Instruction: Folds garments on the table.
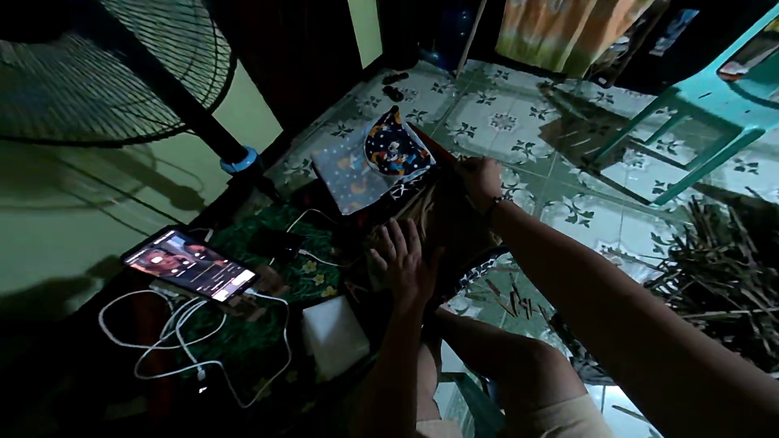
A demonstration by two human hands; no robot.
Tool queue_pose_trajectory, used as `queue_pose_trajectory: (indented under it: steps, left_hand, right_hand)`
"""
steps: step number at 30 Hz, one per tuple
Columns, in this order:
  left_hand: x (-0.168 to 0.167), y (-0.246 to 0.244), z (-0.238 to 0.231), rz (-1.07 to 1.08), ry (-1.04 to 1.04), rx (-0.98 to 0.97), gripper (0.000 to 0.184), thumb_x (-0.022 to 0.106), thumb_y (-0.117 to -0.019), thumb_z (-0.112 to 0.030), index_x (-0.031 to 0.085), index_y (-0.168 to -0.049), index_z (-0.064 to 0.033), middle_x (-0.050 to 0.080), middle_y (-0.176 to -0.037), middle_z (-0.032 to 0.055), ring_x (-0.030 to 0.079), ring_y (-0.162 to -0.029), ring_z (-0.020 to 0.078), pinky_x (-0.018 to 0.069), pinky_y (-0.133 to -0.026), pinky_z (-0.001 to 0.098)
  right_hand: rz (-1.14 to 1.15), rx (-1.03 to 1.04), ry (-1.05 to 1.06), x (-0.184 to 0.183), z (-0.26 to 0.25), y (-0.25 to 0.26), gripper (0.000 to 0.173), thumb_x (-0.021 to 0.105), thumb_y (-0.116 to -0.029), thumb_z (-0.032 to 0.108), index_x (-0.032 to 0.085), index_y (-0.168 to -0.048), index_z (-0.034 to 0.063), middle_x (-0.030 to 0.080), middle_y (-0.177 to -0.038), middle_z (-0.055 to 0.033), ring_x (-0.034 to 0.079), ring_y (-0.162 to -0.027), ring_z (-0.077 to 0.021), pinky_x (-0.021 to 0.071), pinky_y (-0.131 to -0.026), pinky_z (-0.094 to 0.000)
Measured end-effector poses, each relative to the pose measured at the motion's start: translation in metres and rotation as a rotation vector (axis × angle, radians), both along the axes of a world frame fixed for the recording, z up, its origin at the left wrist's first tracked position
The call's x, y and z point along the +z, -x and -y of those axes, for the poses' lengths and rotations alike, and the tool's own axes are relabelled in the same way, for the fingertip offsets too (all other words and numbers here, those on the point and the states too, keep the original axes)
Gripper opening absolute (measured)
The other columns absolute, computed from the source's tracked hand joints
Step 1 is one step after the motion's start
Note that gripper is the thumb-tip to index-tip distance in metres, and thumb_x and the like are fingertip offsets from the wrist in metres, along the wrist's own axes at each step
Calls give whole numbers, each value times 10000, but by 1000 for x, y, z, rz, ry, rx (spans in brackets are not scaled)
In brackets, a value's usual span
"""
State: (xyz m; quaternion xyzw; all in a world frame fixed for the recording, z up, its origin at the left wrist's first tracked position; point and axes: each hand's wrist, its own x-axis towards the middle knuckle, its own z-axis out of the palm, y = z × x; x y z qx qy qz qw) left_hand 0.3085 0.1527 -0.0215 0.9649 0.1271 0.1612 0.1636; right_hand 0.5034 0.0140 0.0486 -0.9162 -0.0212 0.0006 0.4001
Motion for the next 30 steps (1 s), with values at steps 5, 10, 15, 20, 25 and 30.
queue_pose_trajectory:
  steps: [5,10,15,20,25,30]
  left_hand:
    - [9,-5,1,-65,-35,24,877,456,-950,-735,315,-1618,-186,210,-1683,189,151,-1554,430,117,-1166,742]
    - [46,-14,5,2,102,65,651,633,-954,-531,536,-1416,-82,487,-1506,201,393,-1448,393,162,-1186,686]
    - [47,-29,5,30,118,86,490,783,-858,-300,625,-1240,-38,559,-1400,194,507,-1328,386,309,-1149,631]
    - [23,-36,4,194,137,83,190,654,-946,-204,679,-1045,-43,586,-1365,156,548,-1277,325,357,-1126,564]
    - [13,-33,1,353,186,34,160,583,-1011,-206,601,-1047,-51,534,-1435,155,494,-1347,315,349,-1141,534]
    - [11,-32,1,301,205,15,236,539,-1037,-253,609,-1136,-50,540,-1437,146,449,-1400,299,243,-1193,571]
  right_hand:
    - [93,-16,63,-9,-3,3,369,658,-982,393,724,-1240,137,630,-1299,-185,502,-1285,-445,398,-975,-699]
    - [469,36,-31,-5,0,24,370,704,-933,359,682,-1119,40,639,-1129,-187,574,-1128,-404,458,-936,-614]
    - [607,467,-7,-15,3,77,187,675,-926,198,752,-998,44,714,-1020,-127,647,-1056,-329,496,-943,-568]
    - [701,672,122,-46,2,88,204,622,-927,148,789,-1038,113,731,-1162,-54,659,-1116,-269,537,-932,-510]
    - [708,688,184,-47,-1,88,238,581,-979,189,786,-1099,175,697,-1281,-12,596,-1238,-284,494,-951,-549]
    - [474,624,362,-39,-11,78,455,441,-1052,406,634,-1409,199,544,-1521,-31,370,-1479,-356,337,-1106,-644]
